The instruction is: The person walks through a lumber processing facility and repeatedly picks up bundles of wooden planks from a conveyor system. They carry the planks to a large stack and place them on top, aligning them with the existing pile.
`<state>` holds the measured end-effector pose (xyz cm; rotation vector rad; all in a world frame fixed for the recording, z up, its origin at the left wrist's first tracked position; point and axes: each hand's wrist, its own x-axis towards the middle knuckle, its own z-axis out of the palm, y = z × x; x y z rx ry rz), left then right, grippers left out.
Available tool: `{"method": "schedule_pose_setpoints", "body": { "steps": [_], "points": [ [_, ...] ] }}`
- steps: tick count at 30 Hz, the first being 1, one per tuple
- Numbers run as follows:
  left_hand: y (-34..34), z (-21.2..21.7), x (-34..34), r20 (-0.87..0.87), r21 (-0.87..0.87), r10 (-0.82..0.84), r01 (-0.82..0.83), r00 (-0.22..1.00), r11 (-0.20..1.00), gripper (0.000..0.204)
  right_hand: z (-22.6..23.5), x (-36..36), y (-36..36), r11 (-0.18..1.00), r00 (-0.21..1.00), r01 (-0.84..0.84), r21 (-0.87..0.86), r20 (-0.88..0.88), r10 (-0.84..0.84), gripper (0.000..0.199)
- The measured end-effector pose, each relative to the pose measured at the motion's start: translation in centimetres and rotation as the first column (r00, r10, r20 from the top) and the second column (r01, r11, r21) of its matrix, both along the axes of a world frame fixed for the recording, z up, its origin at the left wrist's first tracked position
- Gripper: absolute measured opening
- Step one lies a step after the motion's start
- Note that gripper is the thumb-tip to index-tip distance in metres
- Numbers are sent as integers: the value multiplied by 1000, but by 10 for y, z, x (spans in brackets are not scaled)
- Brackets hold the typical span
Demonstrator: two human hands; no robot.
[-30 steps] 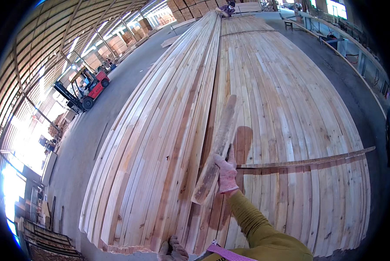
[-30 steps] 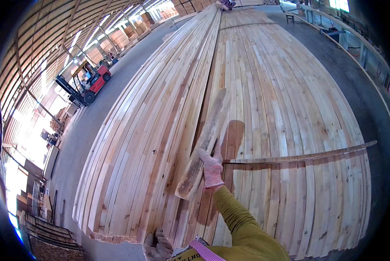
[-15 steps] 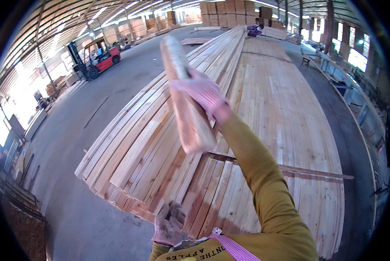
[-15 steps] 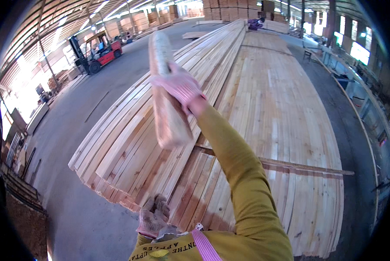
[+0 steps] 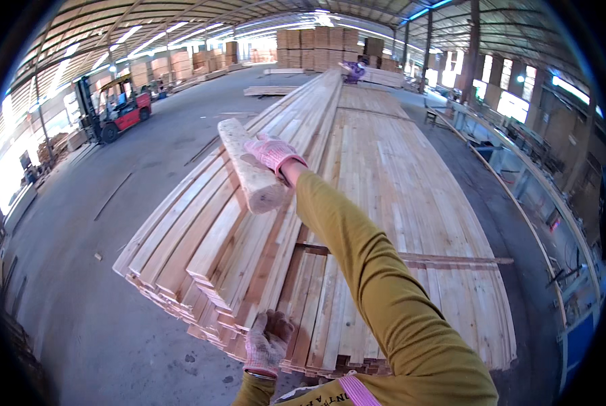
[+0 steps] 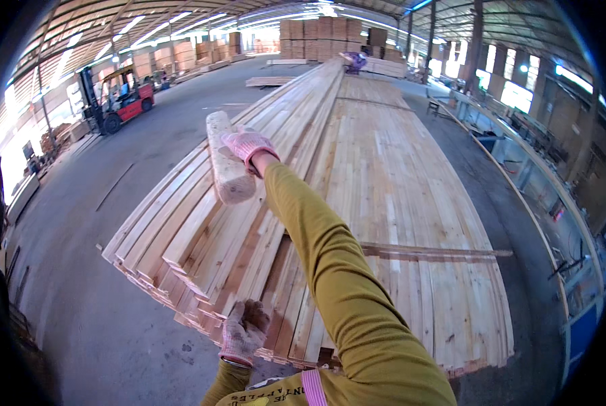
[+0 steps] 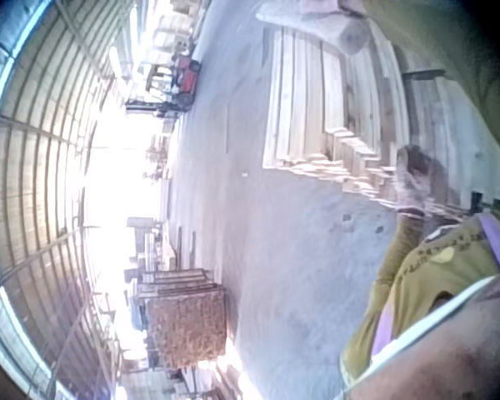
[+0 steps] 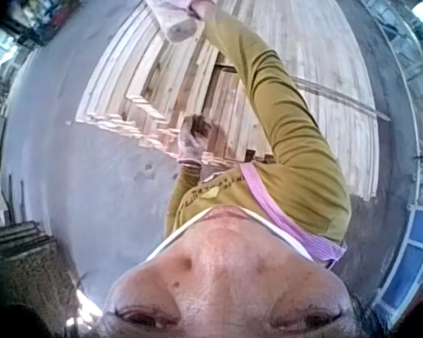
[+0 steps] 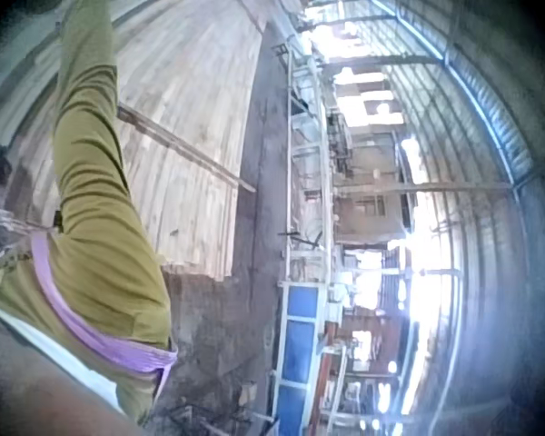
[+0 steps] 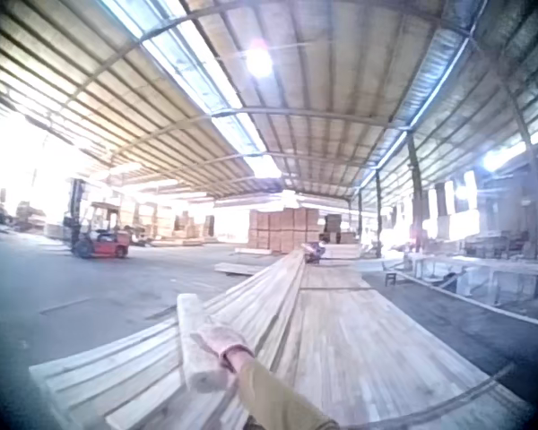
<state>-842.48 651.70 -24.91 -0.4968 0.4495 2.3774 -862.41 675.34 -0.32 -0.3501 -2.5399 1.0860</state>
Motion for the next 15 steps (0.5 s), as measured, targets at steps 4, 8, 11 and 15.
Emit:
{"method": "schedule_pose_setpoints", "body": {
  "steps": [4, 8, 11, 15],
  "points": [
    [4, -17, -1, -257, -86, -118, 98, 959, 991, 18, -70, 77, 34, 956, 964, 38, 290, -264, 41, 64],
    [-22, -44, -11, -325, -30, -45, 37, 945, 999, 23, -125, 176, 52, 890, 990, -134, 437, 26, 136, 55],
    [-10, -77, -18, -278, -151, -68, 27, 958, 988, 24, -136, 335, 96, 902, 937, 14, 431, 310, -163, 56],
    [32, -25, 61, -286, -67, -313, 307, 906, 949, 35, -156, 560, 140, 748, 763, 601, 284, 78, -642, 55]
  ]
}}
